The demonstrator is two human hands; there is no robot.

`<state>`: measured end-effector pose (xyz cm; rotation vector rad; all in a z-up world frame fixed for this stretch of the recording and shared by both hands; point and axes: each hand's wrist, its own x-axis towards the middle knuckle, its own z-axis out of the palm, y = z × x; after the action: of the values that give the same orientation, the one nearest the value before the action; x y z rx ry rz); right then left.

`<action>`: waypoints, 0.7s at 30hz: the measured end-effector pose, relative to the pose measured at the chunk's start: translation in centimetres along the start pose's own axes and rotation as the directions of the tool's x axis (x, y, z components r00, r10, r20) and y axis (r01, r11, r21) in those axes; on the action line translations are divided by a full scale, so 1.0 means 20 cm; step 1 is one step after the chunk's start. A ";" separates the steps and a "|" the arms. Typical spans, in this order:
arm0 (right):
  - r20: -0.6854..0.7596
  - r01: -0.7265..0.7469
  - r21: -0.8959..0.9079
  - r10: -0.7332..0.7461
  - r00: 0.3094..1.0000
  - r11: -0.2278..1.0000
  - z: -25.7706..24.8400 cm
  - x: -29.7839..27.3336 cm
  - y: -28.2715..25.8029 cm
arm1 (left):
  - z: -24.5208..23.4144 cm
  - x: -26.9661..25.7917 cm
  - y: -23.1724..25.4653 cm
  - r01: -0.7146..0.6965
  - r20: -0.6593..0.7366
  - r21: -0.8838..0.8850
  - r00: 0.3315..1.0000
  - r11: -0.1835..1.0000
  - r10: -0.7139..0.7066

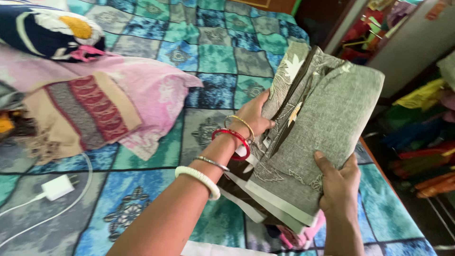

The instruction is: The person folds clothes and fabric items by hand on a bed, stacks them onto a red chair, and then picks up and handles a white charging cable and power adapter.

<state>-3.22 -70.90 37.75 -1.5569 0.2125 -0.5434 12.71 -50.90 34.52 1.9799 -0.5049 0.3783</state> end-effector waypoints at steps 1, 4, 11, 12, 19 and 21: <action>-0.012 -0.001 -0.004 0.001 1.000 1.000 -0.05 0.01 0.05 | 0.05 0.03 -0.01 0.015 0.052 0.048 0.999 0.999 -0.018; 0.002 0.019 -0.012 -0.019 1.000 1.000 -0.14 0.01 0.28 | 0.20 0.02 -0.05 0.002 0.186 0.088 0.982 0.996 -0.018; -0.118 -0.174 -0.176 0.155 0.981 0.969 -0.25 0.10 0.56 | 0.32 -0.15 -0.05 0.182 0.372 0.542 0.823 0.821 -0.428; -0.111 -0.170 -0.198 0.150 0.982 0.965 -0.26 0.11 0.56 | 0.33 -0.15 -0.05 0.182 0.374 0.541 0.823 0.821 -0.428; -0.054 -0.102 -0.079 0.097 0.994 0.992 -0.32 0.04 0.60 | 0.35 -0.10 -0.09 0.161 0.447 0.533 0.780 0.830 -0.438; -0.286 -0.273 -0.665 0.100 0.953 0.696 -0.36 0.05 0.63 | 0.36 -0.07 -0.12 0.188 0.450 0.553 0.752 0.811 -0.481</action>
<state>-3.17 -78.70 25.49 -2.1781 0.8342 -0.5024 13.13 -56.18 28.86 2.6280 -0.4159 -0.4052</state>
